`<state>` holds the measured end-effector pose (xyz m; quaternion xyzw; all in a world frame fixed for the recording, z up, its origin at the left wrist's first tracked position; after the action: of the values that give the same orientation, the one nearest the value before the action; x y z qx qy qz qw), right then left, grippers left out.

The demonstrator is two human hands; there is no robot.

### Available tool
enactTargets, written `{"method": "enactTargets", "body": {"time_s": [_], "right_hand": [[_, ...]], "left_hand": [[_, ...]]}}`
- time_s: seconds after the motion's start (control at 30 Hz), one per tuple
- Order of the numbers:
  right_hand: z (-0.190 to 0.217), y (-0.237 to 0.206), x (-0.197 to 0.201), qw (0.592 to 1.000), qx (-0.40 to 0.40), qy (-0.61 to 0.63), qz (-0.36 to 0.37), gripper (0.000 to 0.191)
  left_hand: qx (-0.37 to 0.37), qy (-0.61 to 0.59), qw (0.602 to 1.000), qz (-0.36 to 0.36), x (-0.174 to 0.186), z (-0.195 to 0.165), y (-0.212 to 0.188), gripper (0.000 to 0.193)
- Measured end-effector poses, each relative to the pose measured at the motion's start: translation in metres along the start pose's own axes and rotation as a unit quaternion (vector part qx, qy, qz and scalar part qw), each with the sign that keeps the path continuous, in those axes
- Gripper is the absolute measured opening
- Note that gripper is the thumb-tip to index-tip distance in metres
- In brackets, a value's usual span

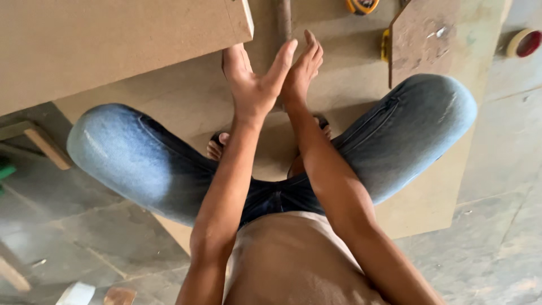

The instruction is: The person assembles a wooden box by applying glue to the edges of a pre-cut wooden frame, then attaching a wooden panel to the frame. They use a hammer to secure the panel with nails.

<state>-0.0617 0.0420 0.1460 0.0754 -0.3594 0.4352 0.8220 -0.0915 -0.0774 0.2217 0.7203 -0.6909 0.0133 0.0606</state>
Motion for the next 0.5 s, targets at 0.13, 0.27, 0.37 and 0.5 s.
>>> {"method": "enactTargets", "body": {"time_s": [0.13, 0.27, 0.37, 0.5], "right_hand": [[-0.005, 0.001, -0.005, 0.997, 0.036, 0.061, -0.013, 0.049], [0.003, 0.006, -0.005, 0.978, 0.130, 0.160, -0.010, 0.059], [0.008, 0.014, -0.003, 0.936, 0.119, 0.331, 0.024, 0.058], [0.035, 0.022, 0.009, 0.876, 0.130, 0.442, 0.142, 0.045]], "left_hand": [[-0.002, 0.023, 1.000, 0.011, 0.011, -0.013, -0.023, 0.084], [-0.038, 0.072, 0.996, 0.024, 0.015, -0.019, -0.017, 0.084], [-0.038, 0.107, 0.993, 0.043, 0.017, -0.017, 0.001, 0.070], [0.043, 0.164, 0.979, 0.110, 0.032, -0.036, 0.004, 0.046]]}}
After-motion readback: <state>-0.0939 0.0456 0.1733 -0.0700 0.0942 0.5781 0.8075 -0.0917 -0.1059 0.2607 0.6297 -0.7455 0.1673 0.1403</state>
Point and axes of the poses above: each hand's wrist, its own y-axis towards the middle knuckle, its own x-axis out of the back of the hand, z = x × y, the point moved 5 cm from there along y, towards the middle knuckle, and after that the axes turned 4 degrees about x, right-handed, at the moved point
